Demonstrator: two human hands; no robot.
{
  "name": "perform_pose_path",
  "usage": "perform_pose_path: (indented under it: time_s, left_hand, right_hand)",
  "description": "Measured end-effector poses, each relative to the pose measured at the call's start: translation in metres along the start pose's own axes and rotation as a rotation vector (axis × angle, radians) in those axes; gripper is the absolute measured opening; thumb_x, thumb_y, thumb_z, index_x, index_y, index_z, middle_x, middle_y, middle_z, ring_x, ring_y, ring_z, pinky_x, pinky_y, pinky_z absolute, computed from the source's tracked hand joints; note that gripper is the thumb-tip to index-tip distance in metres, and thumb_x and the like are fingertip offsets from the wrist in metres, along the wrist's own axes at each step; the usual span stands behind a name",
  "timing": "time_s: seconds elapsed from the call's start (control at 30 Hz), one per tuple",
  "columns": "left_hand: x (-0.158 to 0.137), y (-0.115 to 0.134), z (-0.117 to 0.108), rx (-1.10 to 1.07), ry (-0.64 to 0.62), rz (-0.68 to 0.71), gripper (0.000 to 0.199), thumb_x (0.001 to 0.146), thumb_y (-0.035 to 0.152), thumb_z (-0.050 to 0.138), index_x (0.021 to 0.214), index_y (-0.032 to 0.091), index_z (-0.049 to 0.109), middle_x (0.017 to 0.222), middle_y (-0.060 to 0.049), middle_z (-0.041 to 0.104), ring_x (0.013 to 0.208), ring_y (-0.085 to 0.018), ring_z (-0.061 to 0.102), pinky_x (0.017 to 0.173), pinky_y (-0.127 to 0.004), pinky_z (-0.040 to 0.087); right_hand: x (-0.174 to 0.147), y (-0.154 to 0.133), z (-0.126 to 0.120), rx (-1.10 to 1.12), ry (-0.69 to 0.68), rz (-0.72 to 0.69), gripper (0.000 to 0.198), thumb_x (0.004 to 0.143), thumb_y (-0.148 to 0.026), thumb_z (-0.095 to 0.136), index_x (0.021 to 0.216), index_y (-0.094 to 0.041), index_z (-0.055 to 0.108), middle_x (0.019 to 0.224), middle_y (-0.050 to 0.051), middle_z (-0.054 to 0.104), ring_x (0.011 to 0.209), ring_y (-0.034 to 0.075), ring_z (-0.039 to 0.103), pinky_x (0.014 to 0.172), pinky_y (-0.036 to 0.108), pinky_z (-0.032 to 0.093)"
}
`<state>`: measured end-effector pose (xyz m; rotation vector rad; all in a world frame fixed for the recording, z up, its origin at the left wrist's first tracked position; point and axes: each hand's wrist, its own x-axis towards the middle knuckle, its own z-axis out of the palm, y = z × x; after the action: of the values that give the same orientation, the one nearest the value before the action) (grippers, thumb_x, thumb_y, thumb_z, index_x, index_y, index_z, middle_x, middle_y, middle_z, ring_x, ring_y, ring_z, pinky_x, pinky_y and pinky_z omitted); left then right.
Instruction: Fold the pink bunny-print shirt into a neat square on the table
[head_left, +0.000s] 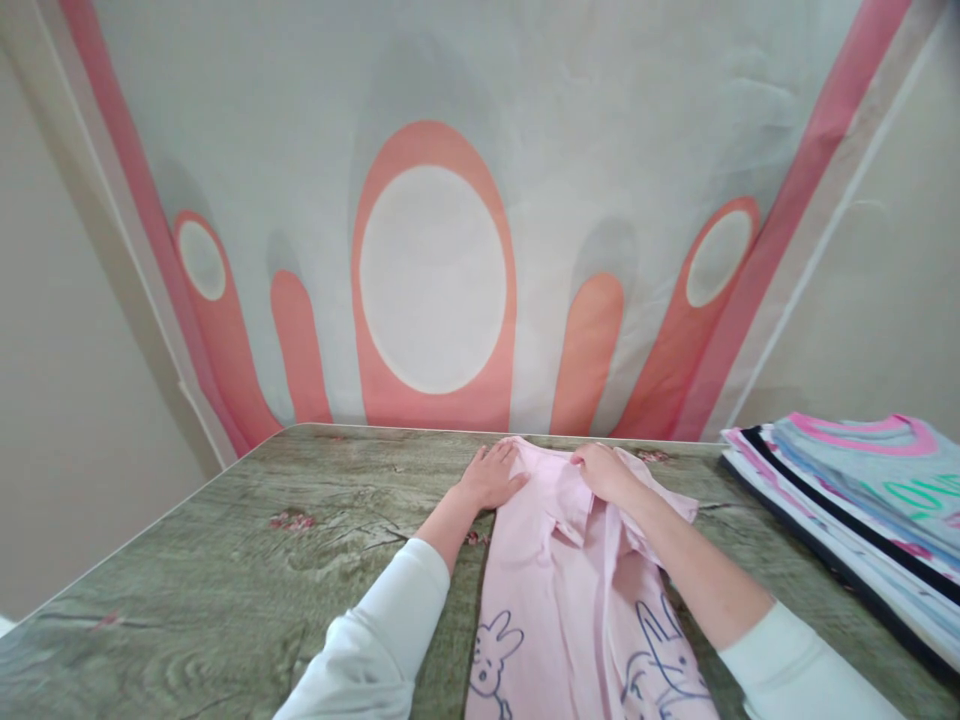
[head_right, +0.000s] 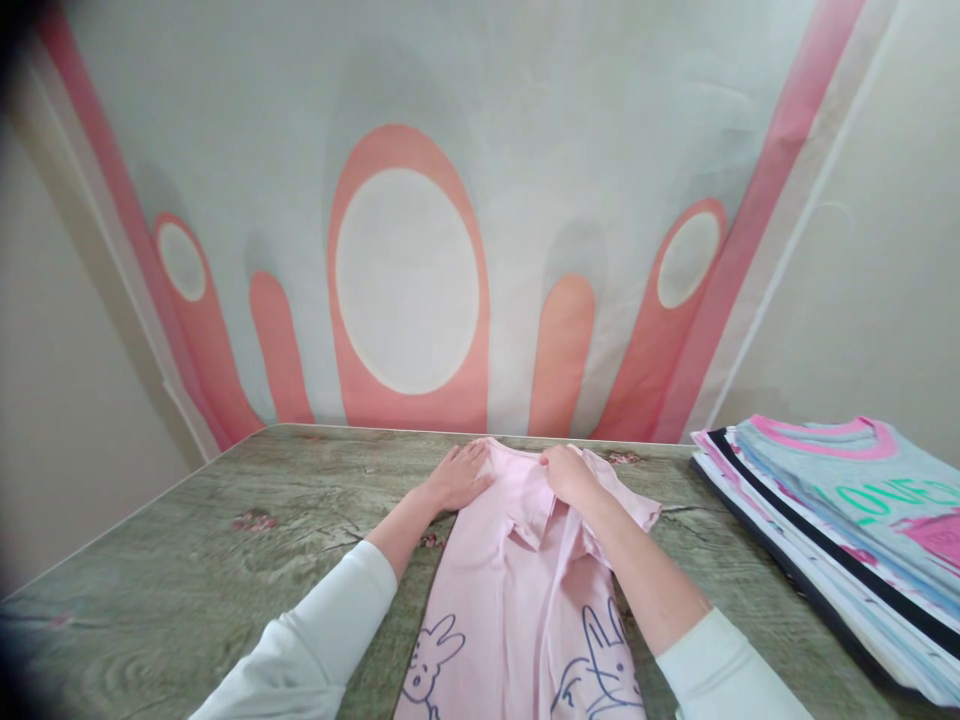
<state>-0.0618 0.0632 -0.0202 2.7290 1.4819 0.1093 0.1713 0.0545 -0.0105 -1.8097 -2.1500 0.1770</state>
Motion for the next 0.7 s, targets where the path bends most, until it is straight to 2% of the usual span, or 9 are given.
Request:
perform_pose_path:
  time_s: [0.2,0.43,0.53,0.7]
  left_hand:
    - [0.002,0.000,-0.006,-0.020,-0.036,-0.029,0.072,0.086,0.064,0.023,0.142,0.019,0.019,0.149,-0.007,0.014,0.137,-0.022,0.011,0.108,-0.043,0.013]
    - [0.007,-0.003,-0.003,-0.029,-0.030,-0.060,0.080,0.080,0.071,0.027,0.142,0.022,0.018,0.149,-0.006,0.016,0.135,-0.026,0.014,0.107,-0.045,0.014]
    - [0.007,-0.002,0.001,-0.015,0.022,-0.077,0.071,0.085,0.065,0.025,0.141,0.021,0.022,0.149,-0.005,0.017,0.135,-0.027,0.015,0.107,-0.046,0.016]
    - [0.002,-0.001,-0.001,0.045,0.108,-0.085,0.047,0.093,0.036,0.027,0.137,0.020,0.031,0.146,-0.006,0.025,0.135,-0.023,0.017,0.107,-0.044,0.017]
  right_hand:
    - [-0.011,-0.008,0.004,-0.133,-0.018,-0.010,0.030,0.079,-0.001,0.041,0.091,-0.011,0.066,0.096,0.015,0.064,0.091,0.022,0.061,0.075,0.028,0.041]
    - [-0.020,-0.019,0.004,-0.274,0.032,0.002,0.028,0.083,-0.003,0.037,0.092,-0.011,0.063,0.096,0.015,0.059,0.083,0.023,0.060,0.068,0.030,0.041]
    - [-0.021,-0.020,0.002,-0.314,0.057,-0.006,0.028,0.082,-0.002,0.038,0.091,-0.011,0.064,0.095,0.016,0.059,0.087,0.024,0.058,0.070,0.031,0.041]
    - [-0.028,-0.029,-0.011,-0.326,0.124,-0.087,0.026,0.081,-0.003,0.041,0.090,-0.010,0.064,0.098,0.017,0.058,0.096,0.025,0.054,0.081,0.032,0.038]
